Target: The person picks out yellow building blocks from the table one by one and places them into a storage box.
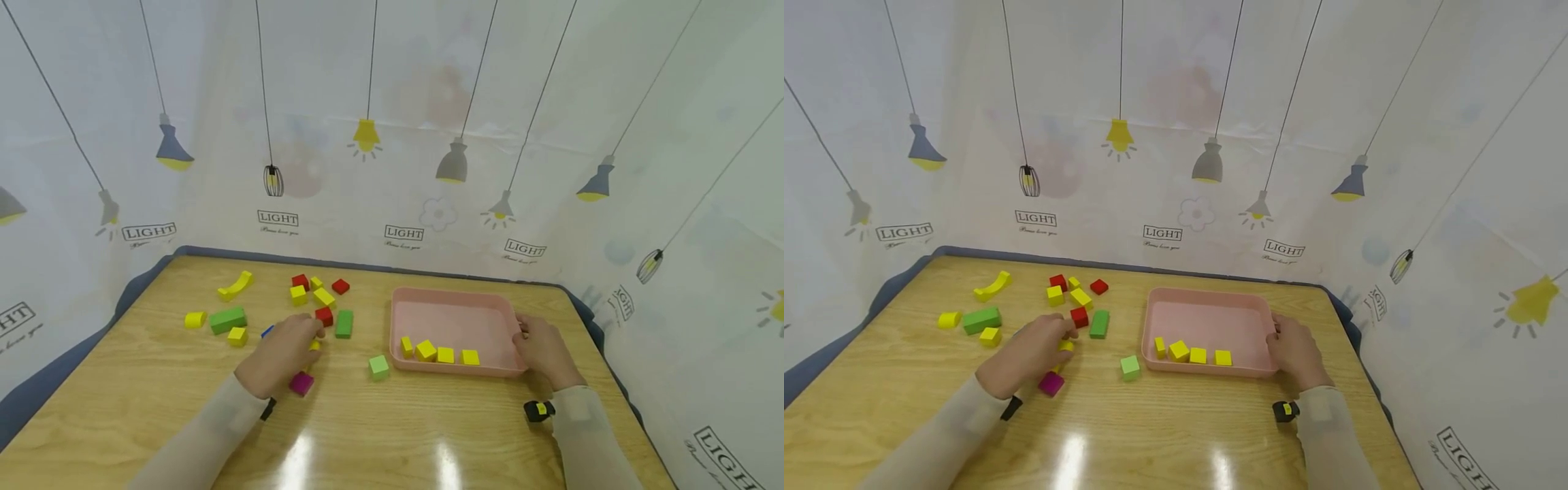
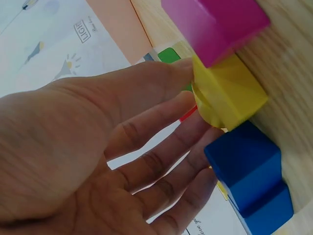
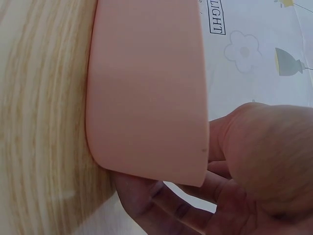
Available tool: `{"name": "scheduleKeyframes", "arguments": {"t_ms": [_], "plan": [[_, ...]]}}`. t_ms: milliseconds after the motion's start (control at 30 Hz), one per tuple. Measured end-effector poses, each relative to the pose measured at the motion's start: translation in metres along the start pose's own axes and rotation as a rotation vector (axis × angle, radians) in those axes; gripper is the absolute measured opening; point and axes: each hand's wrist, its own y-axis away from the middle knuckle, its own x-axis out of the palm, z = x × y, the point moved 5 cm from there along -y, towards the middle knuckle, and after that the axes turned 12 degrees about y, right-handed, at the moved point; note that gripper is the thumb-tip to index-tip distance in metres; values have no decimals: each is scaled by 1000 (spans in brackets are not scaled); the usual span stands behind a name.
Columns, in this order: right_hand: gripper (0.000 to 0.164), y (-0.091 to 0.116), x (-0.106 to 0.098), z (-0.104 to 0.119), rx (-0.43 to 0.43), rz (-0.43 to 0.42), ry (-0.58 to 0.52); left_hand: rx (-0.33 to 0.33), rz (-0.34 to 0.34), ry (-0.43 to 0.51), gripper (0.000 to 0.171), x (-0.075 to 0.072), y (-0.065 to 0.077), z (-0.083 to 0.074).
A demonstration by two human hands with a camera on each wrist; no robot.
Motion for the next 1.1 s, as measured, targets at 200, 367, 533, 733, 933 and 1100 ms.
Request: {"name": "scheduleKeyframes", "arguments": {"t_ms": [200,367,533,733,933,1100], "plan": [[52,0,-1,1,1,1,2,-17,17,28,23,-1,0,0],[52,0,-2,1,9,6,0,-27,21,29,22,0,-2,1],[52,0,-1,0,2,0,-2,-31,27,16,22,1,-3,2],[52,0,0,0,-3,2,-10,-31,36,16,22,2,-3,2],[52,2,-1,1,6,5,-29,-48,40,10,23,2,-4,0],[52,2,-2,2,8,0,-17,-7,-5,-7,24,0,-4,-3]]}}
